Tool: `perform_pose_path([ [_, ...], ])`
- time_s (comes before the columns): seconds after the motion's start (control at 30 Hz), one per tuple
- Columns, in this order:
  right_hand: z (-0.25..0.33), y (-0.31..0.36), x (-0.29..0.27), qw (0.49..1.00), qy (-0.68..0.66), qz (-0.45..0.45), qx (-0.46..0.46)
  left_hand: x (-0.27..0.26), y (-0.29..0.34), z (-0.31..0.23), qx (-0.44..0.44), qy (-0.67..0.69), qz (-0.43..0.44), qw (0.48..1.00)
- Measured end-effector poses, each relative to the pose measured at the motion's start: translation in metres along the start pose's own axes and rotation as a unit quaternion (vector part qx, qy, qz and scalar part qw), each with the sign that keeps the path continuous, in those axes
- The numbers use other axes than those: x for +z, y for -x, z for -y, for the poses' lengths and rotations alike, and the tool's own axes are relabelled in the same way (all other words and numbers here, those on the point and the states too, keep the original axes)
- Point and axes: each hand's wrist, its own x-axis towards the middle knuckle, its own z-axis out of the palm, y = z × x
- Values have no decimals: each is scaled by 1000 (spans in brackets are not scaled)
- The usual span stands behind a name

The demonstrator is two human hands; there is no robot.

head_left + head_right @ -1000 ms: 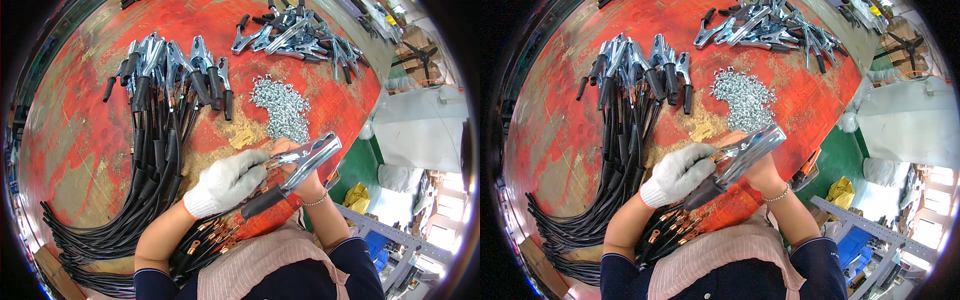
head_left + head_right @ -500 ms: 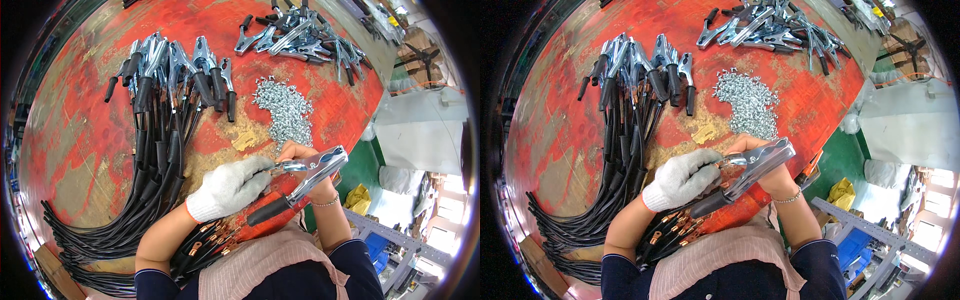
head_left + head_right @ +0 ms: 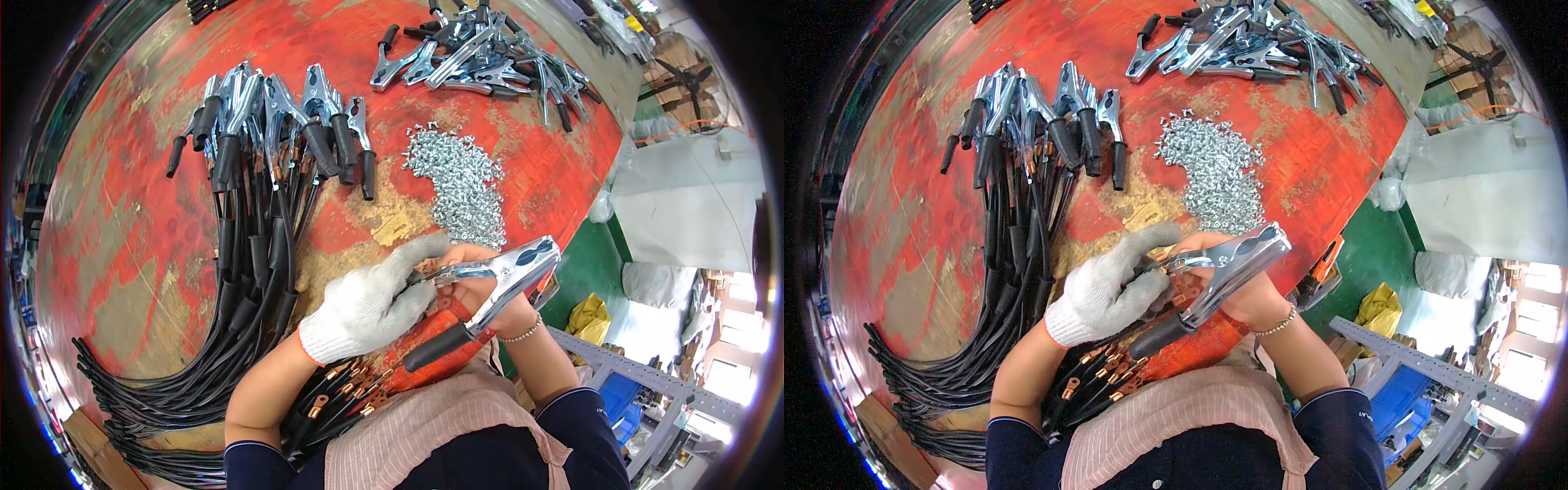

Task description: Attaching metal alligator clips to the ends of insulated electrical cables.

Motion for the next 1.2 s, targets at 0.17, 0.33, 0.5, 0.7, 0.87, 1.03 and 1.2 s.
perform_pose_path([
  [0.17,-7,-2,2,999,-51,7,-1,0,0,2,-11,31,13,999],
  [0.33,0,-5,2,891,390,-54,-227,-1,0,-2,-28,33,18,999],
  [0.5,7,-3,-3,901,384,-5,-204,-2,0,-4,-20,37,13,999],
  [0.7,3,1,4,912,326,-68,-239,-6,-2,-5,-33,50,24,998],
  [0.87,10,-8,-2,889,399,12,-223,-2,-1,-3,-33,78,30,996],
  [1.03,12,-4,9,927,314,-11,-203,1,0,-1,29,-31,-28,999],
  [1.2,14,11,5,932,318,-74,-156,3,-3,0,112,-288,-47,950],
])
